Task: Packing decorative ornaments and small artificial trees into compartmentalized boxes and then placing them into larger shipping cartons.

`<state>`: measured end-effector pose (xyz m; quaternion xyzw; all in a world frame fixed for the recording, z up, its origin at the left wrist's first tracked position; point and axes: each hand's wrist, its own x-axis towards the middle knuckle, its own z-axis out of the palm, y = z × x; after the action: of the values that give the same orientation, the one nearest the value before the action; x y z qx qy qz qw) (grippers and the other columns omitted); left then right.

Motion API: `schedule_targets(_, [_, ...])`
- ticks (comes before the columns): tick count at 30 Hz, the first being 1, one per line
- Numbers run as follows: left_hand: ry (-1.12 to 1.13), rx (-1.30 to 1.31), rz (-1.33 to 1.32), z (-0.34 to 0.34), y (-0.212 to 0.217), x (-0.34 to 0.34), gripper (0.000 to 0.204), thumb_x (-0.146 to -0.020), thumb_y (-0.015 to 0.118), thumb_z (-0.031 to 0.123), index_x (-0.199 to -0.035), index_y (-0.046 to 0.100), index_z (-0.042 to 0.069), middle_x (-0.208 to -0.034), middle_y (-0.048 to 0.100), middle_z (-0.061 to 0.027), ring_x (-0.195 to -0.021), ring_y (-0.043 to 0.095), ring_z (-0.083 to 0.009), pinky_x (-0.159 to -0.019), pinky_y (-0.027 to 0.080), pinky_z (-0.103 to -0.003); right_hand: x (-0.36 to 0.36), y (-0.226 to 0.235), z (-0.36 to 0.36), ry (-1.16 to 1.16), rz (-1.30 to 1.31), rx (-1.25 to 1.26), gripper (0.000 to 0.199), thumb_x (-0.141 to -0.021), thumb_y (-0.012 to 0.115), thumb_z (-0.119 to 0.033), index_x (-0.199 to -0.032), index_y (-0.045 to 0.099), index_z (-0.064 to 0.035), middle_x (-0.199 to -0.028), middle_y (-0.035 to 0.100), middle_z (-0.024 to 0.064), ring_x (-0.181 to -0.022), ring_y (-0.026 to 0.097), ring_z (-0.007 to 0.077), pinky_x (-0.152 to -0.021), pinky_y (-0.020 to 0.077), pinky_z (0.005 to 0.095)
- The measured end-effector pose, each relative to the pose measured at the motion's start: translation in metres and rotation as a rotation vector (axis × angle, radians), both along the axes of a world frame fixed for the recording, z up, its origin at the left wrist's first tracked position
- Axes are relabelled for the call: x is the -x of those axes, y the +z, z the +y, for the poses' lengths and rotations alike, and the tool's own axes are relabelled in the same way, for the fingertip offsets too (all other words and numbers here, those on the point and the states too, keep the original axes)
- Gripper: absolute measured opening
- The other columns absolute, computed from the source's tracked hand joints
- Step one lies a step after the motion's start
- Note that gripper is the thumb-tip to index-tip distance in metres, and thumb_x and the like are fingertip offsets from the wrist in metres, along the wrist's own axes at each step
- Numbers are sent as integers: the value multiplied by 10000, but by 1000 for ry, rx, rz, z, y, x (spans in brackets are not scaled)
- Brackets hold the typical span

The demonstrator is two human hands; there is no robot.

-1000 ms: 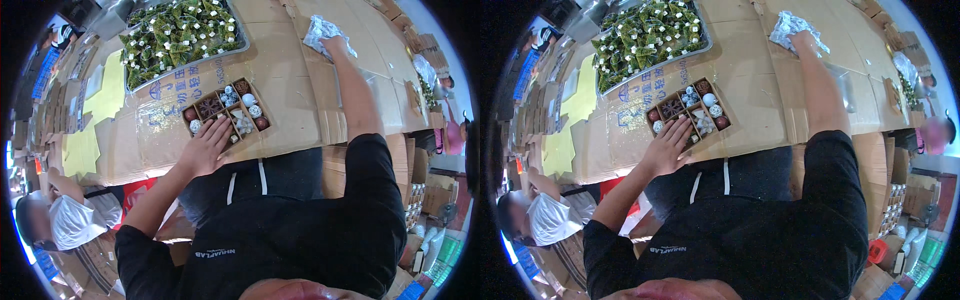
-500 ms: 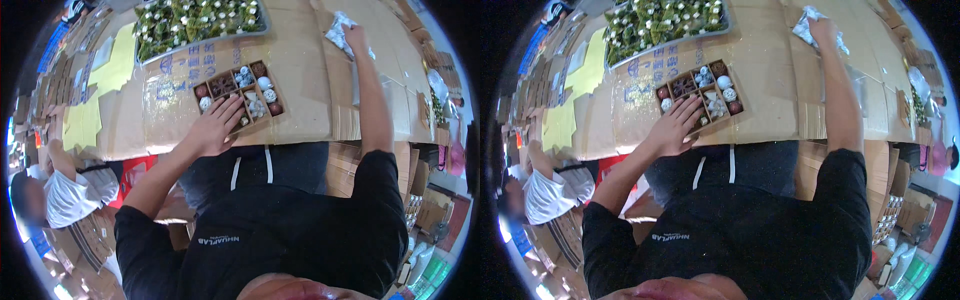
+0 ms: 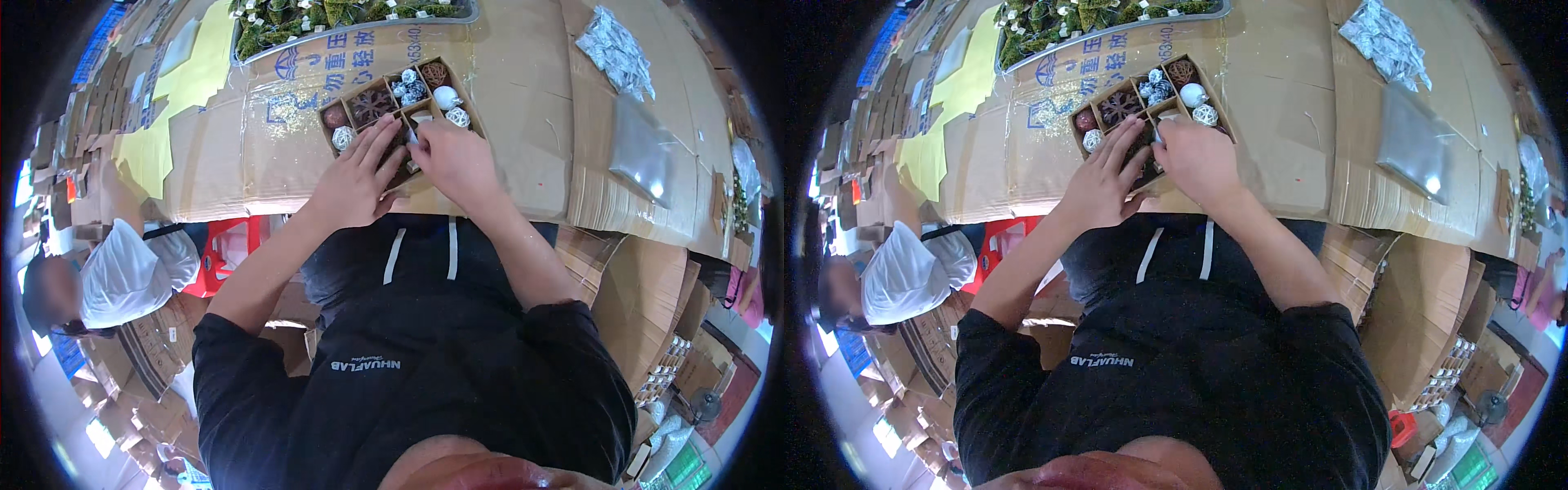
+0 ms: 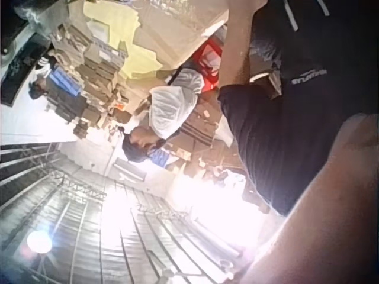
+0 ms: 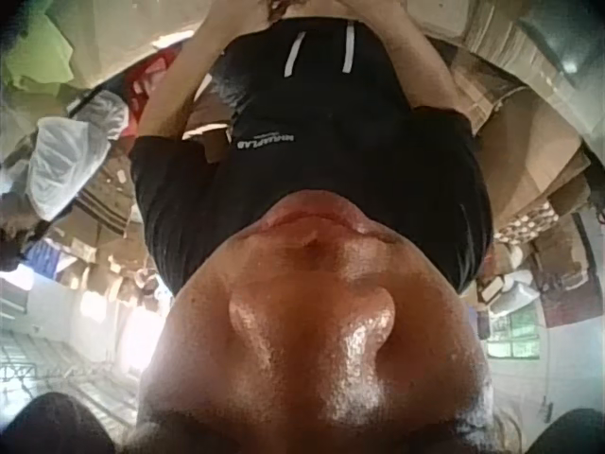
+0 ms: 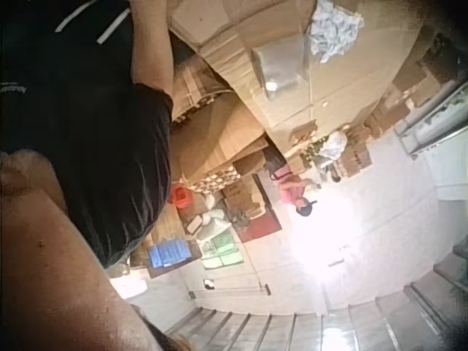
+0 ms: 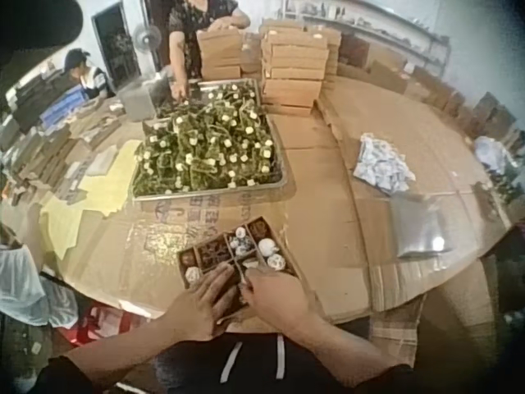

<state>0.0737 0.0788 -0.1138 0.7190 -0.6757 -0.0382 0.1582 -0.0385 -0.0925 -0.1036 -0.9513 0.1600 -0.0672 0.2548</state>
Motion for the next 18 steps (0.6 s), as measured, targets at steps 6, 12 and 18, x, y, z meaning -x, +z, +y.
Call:
schedule_targets(6, [-7, -23, 24, -2, 4, 0, 748, -679, 742, 238, -1323, 495, -52, -1545, 327, -238, -1456, 292, -398, -1197, 266, -483, 0, -15, 11, -20, -223, 132, 82, -847, 656, -169, -844, 650, -87, -831, 626, 72, -743, 683, 254, -616, 549, 372])
schedule_targets(12, [-22, -38, 4, -9, 9, -1, 698, -696, 712, 239, -1301, 526, -53, -1524, 370, -217, -1453, 307, -371, -1194, 262, -484, 4, -15, 15, -3, -26, 157, 80, -819, 622, -127, -877, 659, -85, -899, 597, 88, -814, 664, 290, -679, 549, 397])
schedule_targets(18, [-14, -83, -23, -5, 9, -1, 671, -730, 700, 251, -1312, 536, -42, -1499, 409, -187, -1445, 315, -371, -1191, 254, -508, 31, 38, -41, -69, -134, -450, 226, -910, 675, -251, -1071, 698, -95, -1054, 677, 113, -859, 687, 262, -744, 551, 378])
